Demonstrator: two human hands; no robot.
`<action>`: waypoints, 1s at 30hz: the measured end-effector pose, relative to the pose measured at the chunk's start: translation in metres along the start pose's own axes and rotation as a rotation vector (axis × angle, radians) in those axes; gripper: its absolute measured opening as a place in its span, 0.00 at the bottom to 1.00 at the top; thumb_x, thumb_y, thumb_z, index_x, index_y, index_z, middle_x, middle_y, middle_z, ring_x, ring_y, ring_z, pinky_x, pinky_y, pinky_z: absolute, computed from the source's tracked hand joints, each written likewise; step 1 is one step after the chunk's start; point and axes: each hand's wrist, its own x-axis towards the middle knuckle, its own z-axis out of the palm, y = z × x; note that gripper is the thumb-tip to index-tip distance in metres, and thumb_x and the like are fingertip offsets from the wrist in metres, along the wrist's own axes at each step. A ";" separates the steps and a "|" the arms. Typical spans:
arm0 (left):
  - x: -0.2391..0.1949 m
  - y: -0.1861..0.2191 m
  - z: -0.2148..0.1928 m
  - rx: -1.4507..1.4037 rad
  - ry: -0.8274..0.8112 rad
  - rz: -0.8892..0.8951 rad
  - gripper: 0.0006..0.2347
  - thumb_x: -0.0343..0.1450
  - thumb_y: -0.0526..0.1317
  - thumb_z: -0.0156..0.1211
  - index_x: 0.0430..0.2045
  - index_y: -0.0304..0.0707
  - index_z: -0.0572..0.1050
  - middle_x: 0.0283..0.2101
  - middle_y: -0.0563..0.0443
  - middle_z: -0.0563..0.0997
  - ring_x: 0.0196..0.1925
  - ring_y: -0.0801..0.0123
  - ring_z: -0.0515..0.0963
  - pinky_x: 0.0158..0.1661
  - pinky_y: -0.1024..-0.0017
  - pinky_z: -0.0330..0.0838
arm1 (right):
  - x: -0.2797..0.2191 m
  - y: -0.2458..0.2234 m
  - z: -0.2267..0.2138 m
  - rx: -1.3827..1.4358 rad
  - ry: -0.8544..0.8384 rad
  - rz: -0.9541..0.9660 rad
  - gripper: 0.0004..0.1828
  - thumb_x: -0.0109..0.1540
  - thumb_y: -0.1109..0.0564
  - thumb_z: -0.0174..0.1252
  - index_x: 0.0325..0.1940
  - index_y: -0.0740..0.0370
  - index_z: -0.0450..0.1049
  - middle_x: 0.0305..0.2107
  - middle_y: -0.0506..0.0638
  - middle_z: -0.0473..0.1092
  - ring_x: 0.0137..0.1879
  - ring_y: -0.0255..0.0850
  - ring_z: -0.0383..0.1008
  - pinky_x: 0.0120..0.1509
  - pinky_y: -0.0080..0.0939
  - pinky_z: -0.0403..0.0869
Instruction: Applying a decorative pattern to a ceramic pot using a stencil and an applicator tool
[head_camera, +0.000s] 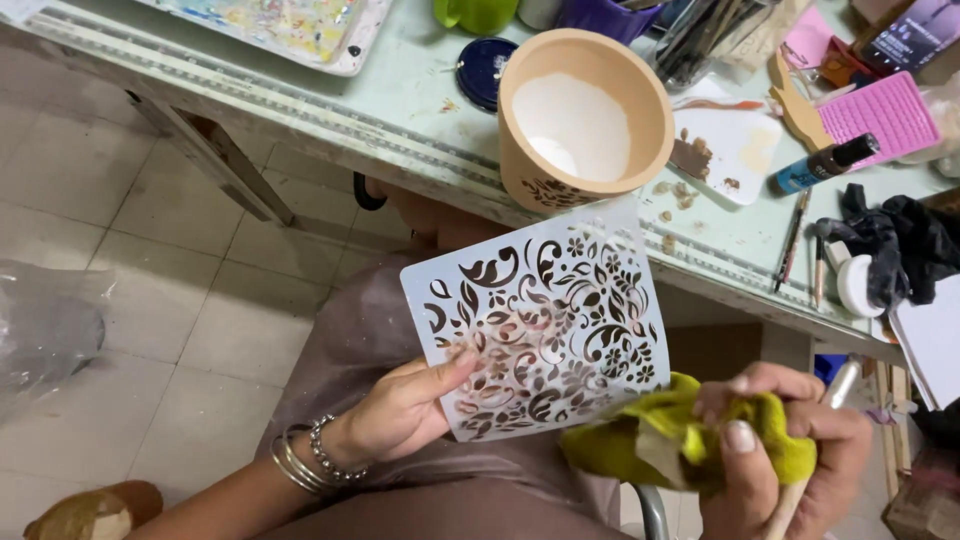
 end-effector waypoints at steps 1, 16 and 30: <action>0.001 0.001 0.002 0.004 -0.069 -0.021 0.12 0.73 0.34 0.37 0.47 0.23 0.61 0.52 0.36 0.68 0.57 0.57 0.66 0.61 0.62 0.57 | 0.001 0.008 -0.004 -0.002 -0.039 -0.047 0.14 0.57 0.54 0.48 0.39 0.54 0.50 0.39 0.60 0.62 0.32 0.41 0.65 0.39 0.35 0.72; 0.006 -0.005 0.015 -0.033 -0.133 -0.047 0.21 0.74 0.40 0.36 0.59 0.28 0.49 0.63 0.42 0.54 0.64 0.63 0.56 0.64 0.66 0.47 | 0.007 0.011 0.051 -0.458 -0.386 -0.314 0.09 0.56 0.59 0.53 0.39 0.64 0.69 0.42 0.66 0.64 0.49 0.52 0.68 0.52 0.44 0.71; 0.004 -0.005 0.013 -0.107 -0.106 -0.076 0.21 0.74 0.42 0.36 0.59 0.28 0.50 0.62 0.39 0.56 0.64 0.60 0.58 0.63 0.64 0.48 | 0.000 0.017 0.059 -0.472 -0.340 -0.383 0.07 0.54 0.66 0.57 0.37 0.65 0.72 0.36 0.64 0.64 0.41 0.49 0.69 0.43 0.38 0.74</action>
